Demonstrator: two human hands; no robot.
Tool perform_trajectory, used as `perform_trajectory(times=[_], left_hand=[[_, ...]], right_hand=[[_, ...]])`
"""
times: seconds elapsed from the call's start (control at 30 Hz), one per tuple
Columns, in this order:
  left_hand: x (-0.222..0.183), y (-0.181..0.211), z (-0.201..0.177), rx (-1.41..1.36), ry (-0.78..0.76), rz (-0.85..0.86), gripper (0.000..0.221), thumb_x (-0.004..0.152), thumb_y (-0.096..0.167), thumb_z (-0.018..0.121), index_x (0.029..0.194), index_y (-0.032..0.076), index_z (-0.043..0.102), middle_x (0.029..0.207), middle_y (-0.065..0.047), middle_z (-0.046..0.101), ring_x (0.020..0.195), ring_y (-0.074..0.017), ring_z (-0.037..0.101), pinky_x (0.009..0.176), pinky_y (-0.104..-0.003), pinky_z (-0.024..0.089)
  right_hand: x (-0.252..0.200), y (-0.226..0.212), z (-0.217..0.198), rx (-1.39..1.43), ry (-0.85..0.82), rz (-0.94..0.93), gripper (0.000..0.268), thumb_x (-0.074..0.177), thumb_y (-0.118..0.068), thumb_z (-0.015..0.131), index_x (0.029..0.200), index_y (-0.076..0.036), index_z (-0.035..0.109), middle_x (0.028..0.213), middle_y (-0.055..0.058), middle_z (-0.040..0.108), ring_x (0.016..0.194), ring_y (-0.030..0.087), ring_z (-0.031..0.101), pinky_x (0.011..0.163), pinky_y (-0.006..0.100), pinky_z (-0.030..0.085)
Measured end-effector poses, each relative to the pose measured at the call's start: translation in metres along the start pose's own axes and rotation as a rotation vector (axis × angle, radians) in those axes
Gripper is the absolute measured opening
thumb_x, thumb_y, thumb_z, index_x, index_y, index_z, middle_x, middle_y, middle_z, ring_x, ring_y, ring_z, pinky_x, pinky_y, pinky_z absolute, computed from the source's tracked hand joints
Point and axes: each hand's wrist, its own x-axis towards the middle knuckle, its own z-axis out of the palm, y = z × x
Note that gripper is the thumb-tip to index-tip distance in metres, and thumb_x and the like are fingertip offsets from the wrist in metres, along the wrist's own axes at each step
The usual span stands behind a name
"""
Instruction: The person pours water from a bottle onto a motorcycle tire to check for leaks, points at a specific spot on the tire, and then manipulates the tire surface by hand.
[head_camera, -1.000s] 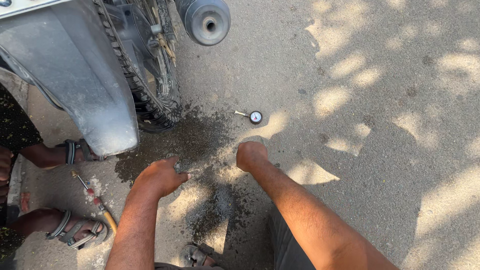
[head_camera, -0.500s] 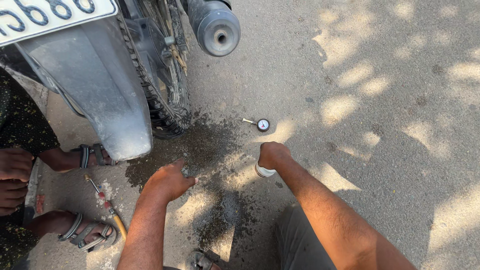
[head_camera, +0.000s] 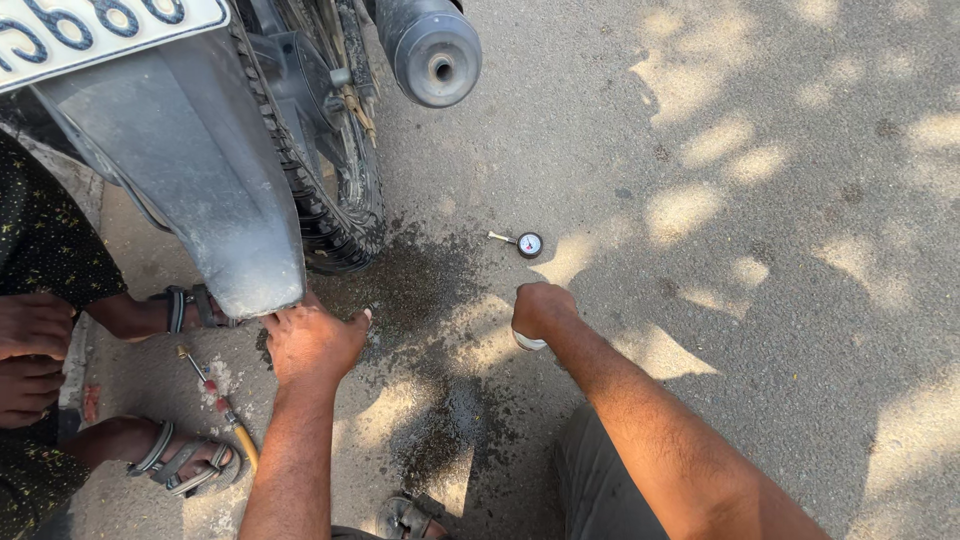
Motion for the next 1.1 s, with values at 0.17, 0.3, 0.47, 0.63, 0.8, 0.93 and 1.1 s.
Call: perform_trajectory(times=[0.17, 0.3, 0.47, 0.63, 0.8, 0.93, 1.1], left_hand=[[0.005, -0.003, 0.006, -0.106, 0.098, 0.084, 0.111, 0.083, 0.055, 0.078, 0.16, 0.001, 0.02, 0.161, -0.028, 0.025, 0.152, -0.0453, 0.016, 0.118, -0.056, 0.03], [-0.001, 0.0, 0.002, -0.111, -0.126, 0.06, 0.103, 0.086, 0.057, 0.074, 0.163, 0.014, 0.019, 0.167, -0.019, 0.023, 0.152, -0.0408, 0.026, 0.121, -0.055, 0.032], [-0.013, 0.007, 0.007, -0.023, -0.449, 0.137, 0.093, 0.088, 0.056, 0.074, 0.163, 0.026, 0.028, 0.165, -0.013, 0.037, 0.151, -0.0337, 0.039, 0.122, -0.052, 0.037], [-0.014, 0.012, 0.003, -0.022, -0.392, 0.102, 0.091, 0.089, 0.056, 0.071, 0.164, 0.027, 0.03, 0.156, -0.014, 0.052, 0.144, -0.031, 0.051, 0.118, -0.052, 0.044], [-0.011, 0.008, 0.004, -0.004, -0.379, 0.127, 0.09, 0.089, 0.056, 0.072, 0.162, 0.024, 0.032, 0.156, -0.013, 0.05, 0.144, -0.031, 0.05, 0.118, -0.052, 0.043], [-0.01, 0.009, 0.005, 0.018, -0.402, 0.114, 0.088, 0.091, 0.056, 0.071, 0.162, 0.024, 0.03, 0.159, -0.012, 0.046, 0.145, -0.0306, 0.047, 0.118, -0.052, 0.043], [-0.01, 0.009, 0.005, -0.012, -0.396, 0.117, 0.088, 0.09, 0.055, 0.071, 0.162, 0.023, 0.032, 0.158, -0.012, 0.048, 0.144, -0.0292, 0.049, 0.118, -0.052, 0.044]], right_hand=[[-0.002, -0.009, -0.002, -0.032, -0.072, 0.035, 0.034, 0.094, -0.019, 0.064, 0.123, -0.003, 0.07, 0.112, 0.018, 0.075, 0.098, 0.027, 0.076, 0.081, 0.042, 0.062], [0.001, -0.019, 0.004, -0.071, -0.101, 0.021, 0.028, 0.097, -0.013, 0.06, 0.118, -0.001, 0.072, 0.109, 0.016, 0.076, 0.095, 0.021, 0.077, 0.076, 0.037, 0.065], [-0.006, -0.035, 0.01, -0.14, -0.05, -0.016, 0.029, 0.097, -0.017, 0.062, 0.121, -0.002, 0.066, 0.11, 0.016, 0.069, 0.092, 0.023, 0.07, 0.077, 0.038, 0.062], [-0.004, -0.028, 0.001, -0.074, -0.119, 0.02, 0.026, 0.098, -0.013, 0.059, 0.119, -0.002, 0.07, 0.108, 0.015, 0.073, 0.095, 0.019, 0.075, 0.076, 0.035, 0.065], [0.002, 0.003, -0.01, 0.01, -0.021, -0.003, 0.037, 0.09, -0.014, 0.068, 0.126, -0.004, 0.067, 0.116, 0.019, 0.073, 0.104, 0.031, 0.072, 0.091, 0.045, 0.058], [0.0, 0.01, -0.014, 0.032, -0.013, 0.002, 0.037, 0.089, -0.019, 0.068, 0.123, -0.005, 0.07, 0.118, 0.019, 0.074, 0.107, 0.032, 0.072, 0.095, 0.046, 0.058], [0.002, -0.017, -0.006, -0.026, -0.043, 0.02, 0.032, 0.091, -0.016, 0.065, 0.119, -0.002, 0.072, 0.117, 0.018, 0.073, 0.104, 0.029, 0.074, 0.089, 0.042, 0.061]])
